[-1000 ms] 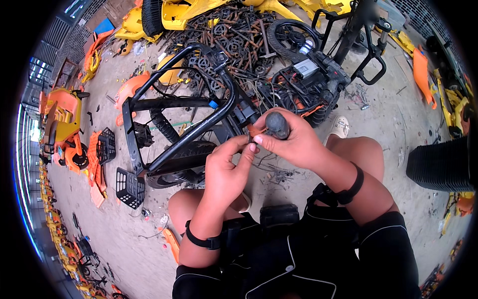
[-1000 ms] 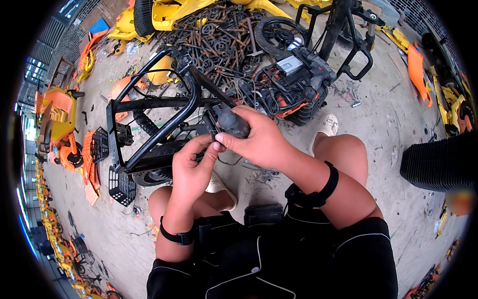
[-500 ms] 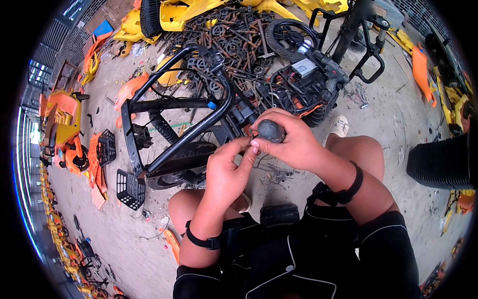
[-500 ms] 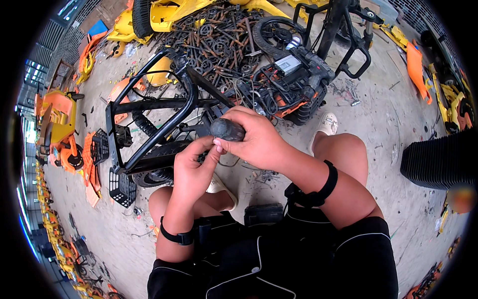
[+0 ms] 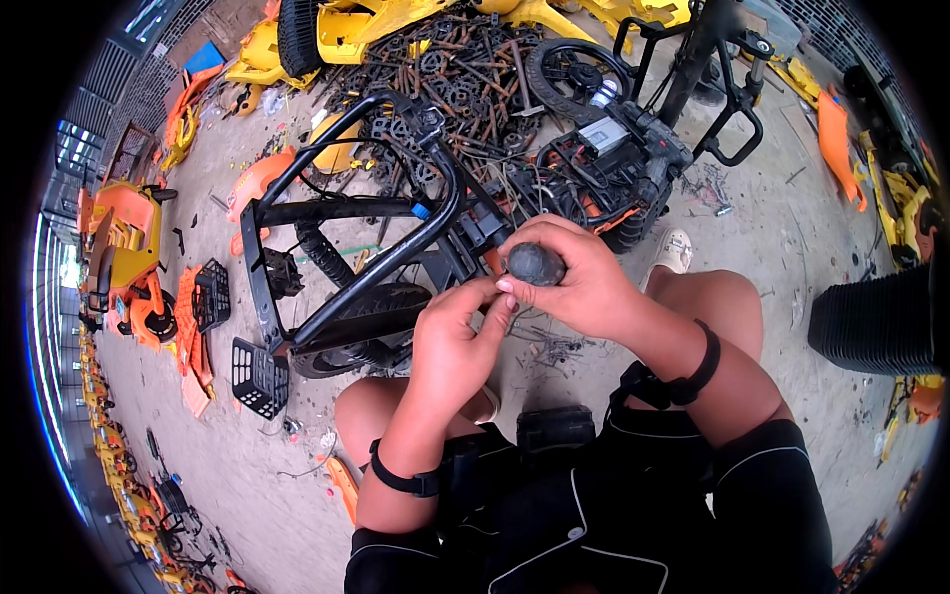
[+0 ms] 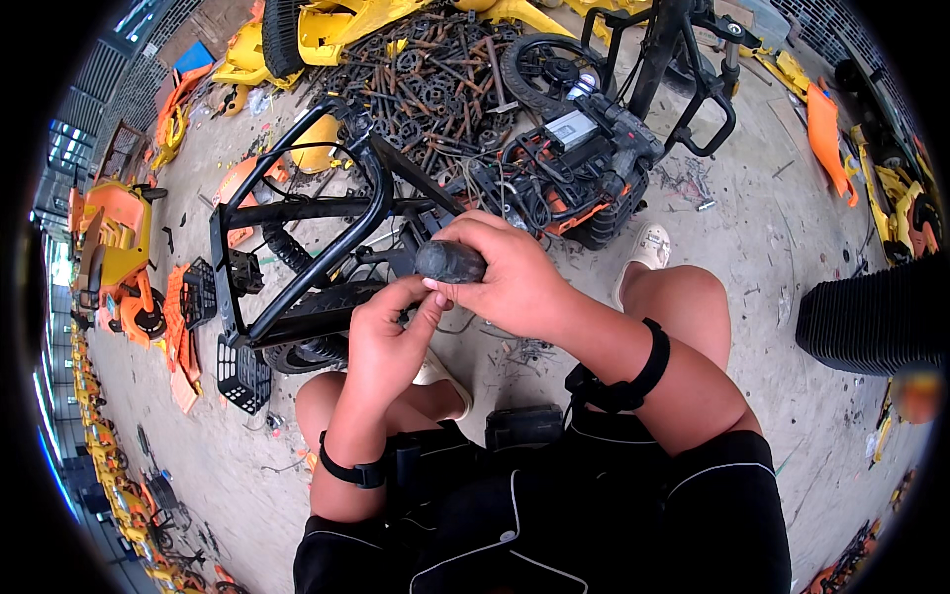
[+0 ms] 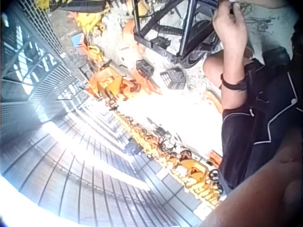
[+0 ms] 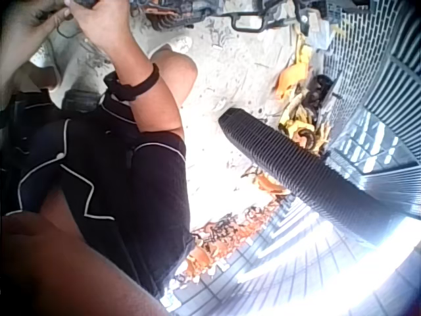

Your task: The person sits near a motorcycle frame on a concrete floor and manipulates electrical wires by hand, pulling and twisting the ends of the wires.

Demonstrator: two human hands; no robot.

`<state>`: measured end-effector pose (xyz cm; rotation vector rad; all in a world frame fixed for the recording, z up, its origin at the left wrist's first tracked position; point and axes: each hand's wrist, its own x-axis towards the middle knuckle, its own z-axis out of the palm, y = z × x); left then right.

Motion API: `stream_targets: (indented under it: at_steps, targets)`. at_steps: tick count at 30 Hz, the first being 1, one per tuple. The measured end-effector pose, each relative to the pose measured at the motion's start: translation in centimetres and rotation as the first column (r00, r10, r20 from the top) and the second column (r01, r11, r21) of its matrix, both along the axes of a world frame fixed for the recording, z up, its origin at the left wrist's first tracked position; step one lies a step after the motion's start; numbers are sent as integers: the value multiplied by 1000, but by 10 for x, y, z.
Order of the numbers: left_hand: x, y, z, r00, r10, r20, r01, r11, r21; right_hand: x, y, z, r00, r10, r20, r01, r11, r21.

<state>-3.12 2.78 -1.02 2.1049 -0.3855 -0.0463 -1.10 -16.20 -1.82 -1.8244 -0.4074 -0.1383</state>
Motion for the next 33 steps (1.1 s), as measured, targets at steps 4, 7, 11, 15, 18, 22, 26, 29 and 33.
stream_targets:
  at_steps: [4,7,11,15,18,22,26,29,33]
  targets:
    - [0,-1,6,1000,13,12,-13,999,33,1,-3,-2,999,53,14,-52,997,-62]
    - [-1,-2,8,999,23,-39,-22,999,34,2,-5,-2,994,69,81,-60,992,-113]
    - [-1,0,7,996,29,-83,-26,999,27,1,-6,2,988,68,138,-45,986,-161]
    - [-1,2,12,998,25,-51,-18,991,133,3,-14,10,967,161,198,-98,951,-294]
    - [0,2,11,1000,22,-21,-19,992,122,4,-18,8,956,215,200,-126,916,-382]
    - [0,2,12,1000,4,-11,-2,988,153,5,-22,6,934,277,225,-136,859,-494]
    - [0,1,11,1000,0,-15,2,987,162,2,-22,9,940,277,198,-130,830,-542]
    - [0,0,12,1000,-1,-11,3,986,169,2,-23,8,943,282,175,-149,832,-535]
    - [-1,-1,11,1000,3,-6,-2,985,175,3,-24,6,946,278,165,-160,846,-508]
